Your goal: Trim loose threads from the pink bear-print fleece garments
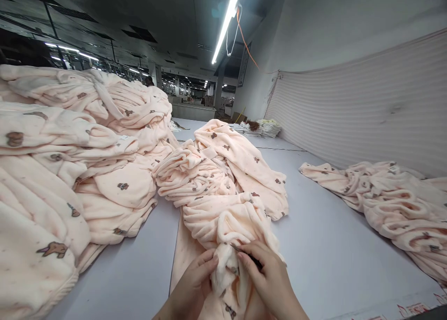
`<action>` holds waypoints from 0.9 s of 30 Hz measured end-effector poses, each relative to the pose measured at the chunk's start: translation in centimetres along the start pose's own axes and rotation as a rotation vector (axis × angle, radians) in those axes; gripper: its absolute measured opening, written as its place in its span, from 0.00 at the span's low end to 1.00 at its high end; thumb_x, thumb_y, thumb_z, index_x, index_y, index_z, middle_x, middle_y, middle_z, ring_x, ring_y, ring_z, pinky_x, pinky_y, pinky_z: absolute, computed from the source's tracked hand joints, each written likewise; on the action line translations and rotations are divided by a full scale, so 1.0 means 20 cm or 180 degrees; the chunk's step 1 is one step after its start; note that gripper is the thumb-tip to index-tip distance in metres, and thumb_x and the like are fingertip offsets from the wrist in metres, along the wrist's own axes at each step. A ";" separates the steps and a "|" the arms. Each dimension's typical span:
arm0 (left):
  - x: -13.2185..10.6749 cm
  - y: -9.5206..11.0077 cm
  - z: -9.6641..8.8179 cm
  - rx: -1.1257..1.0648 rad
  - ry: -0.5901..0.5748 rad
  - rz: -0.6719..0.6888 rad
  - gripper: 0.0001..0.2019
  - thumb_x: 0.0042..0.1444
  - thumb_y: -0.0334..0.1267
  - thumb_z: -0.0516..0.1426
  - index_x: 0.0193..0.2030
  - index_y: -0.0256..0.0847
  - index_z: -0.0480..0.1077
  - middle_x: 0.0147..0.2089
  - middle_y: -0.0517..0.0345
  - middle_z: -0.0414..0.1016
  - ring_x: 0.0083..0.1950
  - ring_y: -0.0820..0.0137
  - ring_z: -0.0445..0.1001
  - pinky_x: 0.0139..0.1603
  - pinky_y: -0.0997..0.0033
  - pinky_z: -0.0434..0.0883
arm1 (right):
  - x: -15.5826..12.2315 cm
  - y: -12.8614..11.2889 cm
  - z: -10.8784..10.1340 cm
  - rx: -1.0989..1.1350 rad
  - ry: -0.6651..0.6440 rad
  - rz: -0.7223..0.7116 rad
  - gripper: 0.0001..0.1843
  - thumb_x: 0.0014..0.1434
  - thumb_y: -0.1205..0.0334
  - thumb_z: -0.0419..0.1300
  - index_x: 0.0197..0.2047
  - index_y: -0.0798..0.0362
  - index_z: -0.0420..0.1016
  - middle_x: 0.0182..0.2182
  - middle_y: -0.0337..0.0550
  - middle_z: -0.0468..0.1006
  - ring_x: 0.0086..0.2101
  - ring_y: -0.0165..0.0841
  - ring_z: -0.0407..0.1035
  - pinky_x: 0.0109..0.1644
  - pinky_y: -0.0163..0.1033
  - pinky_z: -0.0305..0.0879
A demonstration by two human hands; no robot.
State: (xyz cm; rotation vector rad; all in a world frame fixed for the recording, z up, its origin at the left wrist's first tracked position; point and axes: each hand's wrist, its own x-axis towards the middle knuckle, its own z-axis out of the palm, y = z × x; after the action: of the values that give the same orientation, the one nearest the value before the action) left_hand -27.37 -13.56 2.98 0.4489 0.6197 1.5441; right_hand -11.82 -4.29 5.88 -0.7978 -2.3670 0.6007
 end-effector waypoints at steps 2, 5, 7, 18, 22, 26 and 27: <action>0.01 0.00 0.00 -0.0206 0.0008 -0.0015 0.11 0.61 0.34 0.54 0.47 0.36 0.74 0.44 0.48 0.79 0.51 0.60 0.74 0.56 0.60 0.65 | -0.02 0.02 0.01 -0.0108 0.0084 -0.0163 0.09 0.63 0.60 0.55 0.44 0.47 0.75 0.39 0.42 0.79 0.40 0.36 0.74 0.40 0.37 0.70; 0.03 0.00 0.02 -0.0488 0.0122 0.0074 0.11 0.61 0.34 0.54 0.47 0.37 0.74 0.45 0.49 0.79 0.50 0.61 0.75 0.54 0.62 0.67 | -0.09 0.05 0.04 -0.0446 0.0128 -0.0697 0.12 0.61 0.63 0.57 0.48 0.50 0.71 0.41 0.45 0.78 0.39 0.38 0.74 0.40 0.40 0.70; 0.04 0.00 0.03 -0.0579 0.0154 0.0048 0.11 0.61 0.34 0.54 0.46 0.37 0.74 0.44 0.49 0.79 0.49 0.62 0.75 0.53 0.63 0.67 | -0.12 0.06 0.06 -0.0564 0.0128 -0.0975 0.14 0.60 0.65 0.57 0.50 0.50 0.70 0.40 0.46 0.78 0.37 0.37 0.74 0.39 0.40 0.70; 0.05 0.00 0.06 -0.0170 0.0182 -0.0019 0.12 0.59 0.41 0.55 0.44 0.37 0.74 0.40 0.50 0.78 0.44 0.60 0.75 0.49 0.62 0.67 | -0.10 0.03 0.09 -0.0140 0.0103 -0.0574 0.09 0.62 0.65 0.55 0.44 0.49 0.73 0.36 0.42 0.78 0.35 0.35 0.74 0.36 0.36 0.68; 0.01 0.03 0.07 0.0947 0.0056 0.0190 0.09 0.55 0.37 0.58 0.43 0.40 0.73 0.38 0.53 0.75 0.42 0.61 0.72 0.44 0.65 0.67 | -0.05 0.05 0.09 -0.0077 0.0502 -0.0215 0.13 0.60 0.62 0.57 0.49 0.49 0.69 0.40 0.44 0.77 0.40 0.38 0.73 0.40 0.38 0.69; -0.03 0.02 0.03 0.3203 0.0765 0.1418 0.07 0.50 0.28 0.58 0.35 0.44 0.73 0.36 0.56 0.73 0.40 0.62 0.69 0.42 0.69 0.63 | -0.03 0.10 0.11 -0.0297 0.0423 -0.0322 0.13 0.54 0.71 0.53 0.42 0.50 0.70 0.33 0.40 0.76 0.33 0.36 0.71 0.35 0.38 0.65; -0.05 0.01 0.01 0.3474 0.0995 0.1647 0.07 0.50 0.28 0.57 0.35 0.45 0.72 0.34 0.57 0.72 0.38 0.63 0.69 0.41 0.70 0.62 | -0.05 0.11 0.12 -0.0292 0.0385 -0.0385 0.13 0.54 0.73 0.51 0.40 0.50 0.70 0.31 0.40 0.75 0.31 0.36 0.71 0.34 0.37 0.64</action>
State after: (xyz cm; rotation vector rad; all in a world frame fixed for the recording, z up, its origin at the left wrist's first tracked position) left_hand -27.26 -14.43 3.31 1.2697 1.7019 1.6547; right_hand -11.82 -3.81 2.54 -0.7039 -2.3254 0.3855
